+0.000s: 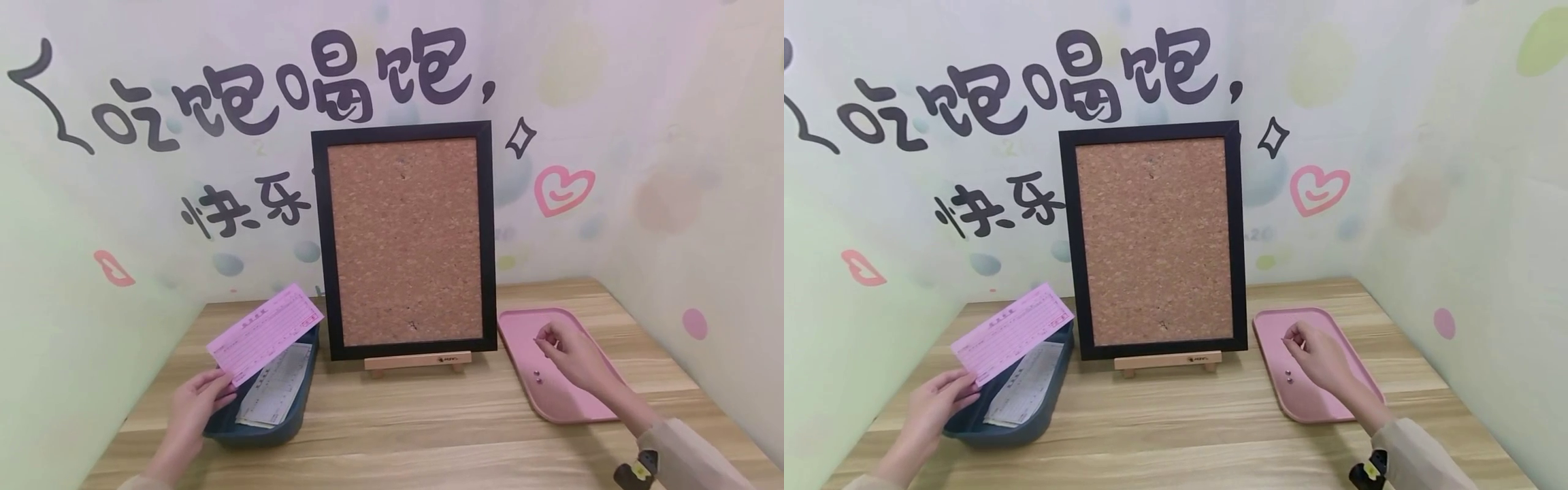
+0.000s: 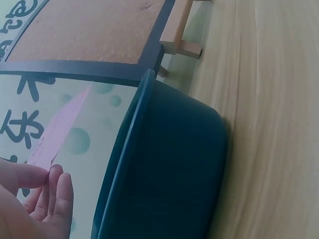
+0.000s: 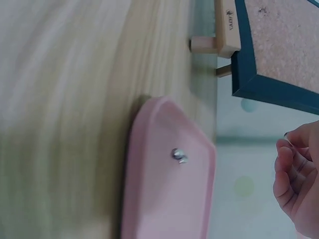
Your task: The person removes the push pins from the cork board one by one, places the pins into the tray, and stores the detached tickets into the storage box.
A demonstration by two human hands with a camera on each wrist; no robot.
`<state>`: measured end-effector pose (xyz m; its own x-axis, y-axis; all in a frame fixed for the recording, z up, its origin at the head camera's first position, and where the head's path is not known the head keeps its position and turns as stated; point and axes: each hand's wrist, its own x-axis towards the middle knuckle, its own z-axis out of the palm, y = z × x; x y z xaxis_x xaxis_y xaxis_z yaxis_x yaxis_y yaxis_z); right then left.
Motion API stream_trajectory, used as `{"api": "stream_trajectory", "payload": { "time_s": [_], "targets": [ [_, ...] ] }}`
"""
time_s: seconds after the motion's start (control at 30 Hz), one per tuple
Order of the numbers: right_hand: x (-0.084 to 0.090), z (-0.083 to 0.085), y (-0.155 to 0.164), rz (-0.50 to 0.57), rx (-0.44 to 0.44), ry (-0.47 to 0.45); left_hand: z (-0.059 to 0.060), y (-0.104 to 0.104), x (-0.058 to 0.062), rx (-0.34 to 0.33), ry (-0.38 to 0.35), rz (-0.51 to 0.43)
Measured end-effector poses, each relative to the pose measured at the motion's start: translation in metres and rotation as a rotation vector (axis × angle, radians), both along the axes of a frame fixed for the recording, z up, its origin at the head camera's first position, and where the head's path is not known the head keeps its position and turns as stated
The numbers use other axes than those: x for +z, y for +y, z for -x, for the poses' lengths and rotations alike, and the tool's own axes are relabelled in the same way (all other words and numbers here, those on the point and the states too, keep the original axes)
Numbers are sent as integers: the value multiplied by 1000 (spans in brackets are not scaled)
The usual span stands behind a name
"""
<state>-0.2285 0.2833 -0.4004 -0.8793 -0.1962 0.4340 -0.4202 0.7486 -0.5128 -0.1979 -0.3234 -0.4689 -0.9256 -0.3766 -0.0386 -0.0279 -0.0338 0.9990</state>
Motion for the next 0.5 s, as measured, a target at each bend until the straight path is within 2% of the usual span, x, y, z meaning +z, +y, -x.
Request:
{"api": "stream_trajectory", "payload": {
  "time_s": [0.3, 0.5],
  "targets": [
    [-14, -5, 11, -21, -38, -42, -3, -8, -2, 43, -36, -19],
    [-23, -8, 13, -8, -19, -50, -2, -10, -3, 48, -81, 5]
  ]
}}
